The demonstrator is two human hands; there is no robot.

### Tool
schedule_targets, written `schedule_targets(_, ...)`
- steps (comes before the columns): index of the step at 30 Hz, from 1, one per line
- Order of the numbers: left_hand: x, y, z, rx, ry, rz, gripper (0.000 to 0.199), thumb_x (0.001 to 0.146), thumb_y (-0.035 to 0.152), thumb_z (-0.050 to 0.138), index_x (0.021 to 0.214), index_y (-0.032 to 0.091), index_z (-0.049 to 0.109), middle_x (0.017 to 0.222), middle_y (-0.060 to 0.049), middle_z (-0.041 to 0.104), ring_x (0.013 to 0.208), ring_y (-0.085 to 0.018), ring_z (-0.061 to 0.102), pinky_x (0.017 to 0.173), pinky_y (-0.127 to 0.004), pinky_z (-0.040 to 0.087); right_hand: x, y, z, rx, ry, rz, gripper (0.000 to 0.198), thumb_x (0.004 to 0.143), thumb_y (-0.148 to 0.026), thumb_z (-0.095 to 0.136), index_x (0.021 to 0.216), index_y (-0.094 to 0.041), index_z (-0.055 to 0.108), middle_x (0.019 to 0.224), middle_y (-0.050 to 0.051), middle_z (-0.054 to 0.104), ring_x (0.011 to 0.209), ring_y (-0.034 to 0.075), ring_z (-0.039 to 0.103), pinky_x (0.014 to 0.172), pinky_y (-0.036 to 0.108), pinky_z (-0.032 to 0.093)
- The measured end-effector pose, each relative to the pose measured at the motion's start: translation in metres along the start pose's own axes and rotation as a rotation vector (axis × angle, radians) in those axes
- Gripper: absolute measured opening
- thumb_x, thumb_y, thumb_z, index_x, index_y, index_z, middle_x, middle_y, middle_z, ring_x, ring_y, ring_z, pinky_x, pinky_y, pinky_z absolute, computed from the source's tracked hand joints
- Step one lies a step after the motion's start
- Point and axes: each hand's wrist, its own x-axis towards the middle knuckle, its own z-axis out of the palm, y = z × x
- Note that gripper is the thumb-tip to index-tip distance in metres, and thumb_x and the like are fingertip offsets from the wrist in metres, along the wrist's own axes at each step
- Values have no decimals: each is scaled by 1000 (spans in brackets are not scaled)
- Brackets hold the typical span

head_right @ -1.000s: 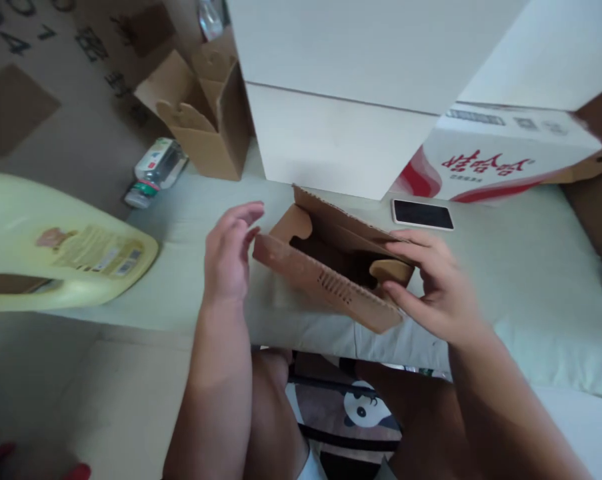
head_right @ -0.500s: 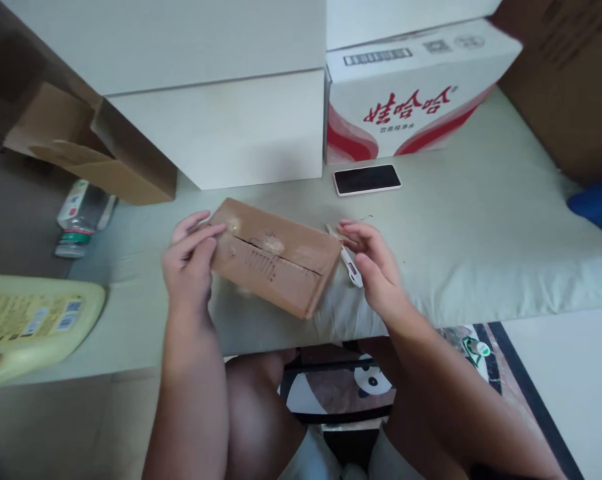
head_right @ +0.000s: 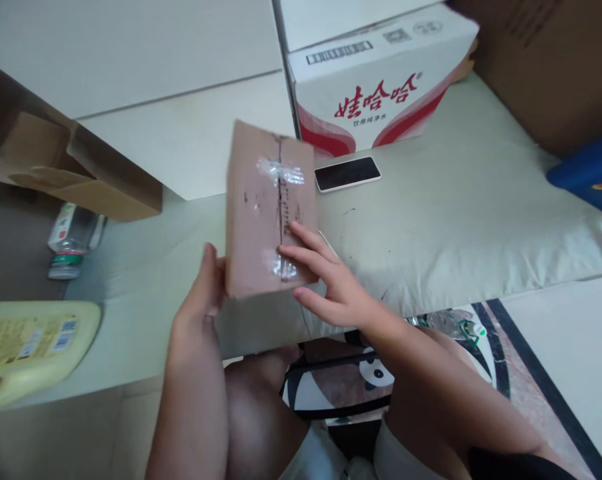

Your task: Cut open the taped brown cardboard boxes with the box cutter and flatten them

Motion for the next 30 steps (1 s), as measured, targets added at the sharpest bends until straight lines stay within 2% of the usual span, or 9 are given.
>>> schedule_targets(3,-4,-6,-12,269,-206,-288,67,75,84,66,64,17,68,61,-12,72,42,-19,64,35,-22,29,-1,3,-3,17,138,15,37,100,-46,61,133,-34,68,168,6,46,157,32,43,128,59,37)
schedule_targets(5,-3,-5,-17,342,-216,-259,55,72,72,77,69,17,74,63,-11,73,42,-17,60,36,-21,30,-1,5,-3,33,178,57,27,100,-50,60,110,-31,76,164,6,51,151,33,51,126,59,42)
schedule_targets(9,6,1,-13,20,493,373,45,75,59,81,108,28,77,103,-5,77,83,-16,71,62,-21,51,3,5,1,98,107,99,25,96,-52,66,94,-28,76,156,8,59,141,32,61,122,56,48)
schedule_targets(11,7,4,-6,-77,567,612,56,79,63,78,124,32,70,136,-4,66,119,-20,66,87,-24,55,4,5,4,156,23,83,26,96,-52,67,96,-28,75,153,9,62,139,30,63,118,53,51)
schedule_targets(13,6,7,0,-46,491,669,58,75,62,83,122,30,68,135,-4,64,124,-23,62,95,-27,53,4,8,3,188,-13,90,31,99,-56,60,106,-28,72,146,10,67,131,28,67,108,48,58)
schedule_targets(17,5,7,4,-90,417,596,54,71,54,89,112,26,68,103,-3,65,84,-16,61,69,-24,49,4,19,-7,-370,131,423,35,98,-47,56,120,-23,67,116,13,74,99,28,73,84,45,60)
schedule_targets(22,10,1,-2,-49,390,640,55,71,55,88,110,25,64,97,-2,62,72,-13,55,61,-24,45,8,27,-18,-901,-240,829,52,92,-37,58,139,-15,59,111,19,74,95,37,72,78,46,53)
schedule_targets(26,12,-1,-3,-38,392,648,55,72,58,87,110,26,63,96,-2,62,75,-14,56,63,-24,46,10,23,-21,-703,-126,787,58,88,-26,55,146,-20,55,82,7,74,77,29,70,74,43,52)
schedule_targets(30,12,-1,-2,-29,400,639,57,71,60,86,109,26,63,93,-2,61,72,-14,56,61,-25,45,7,8,-29,120,135,599,27,85,-28,52,105,-27,70,70,1,68,59,20,66,59,36,53)
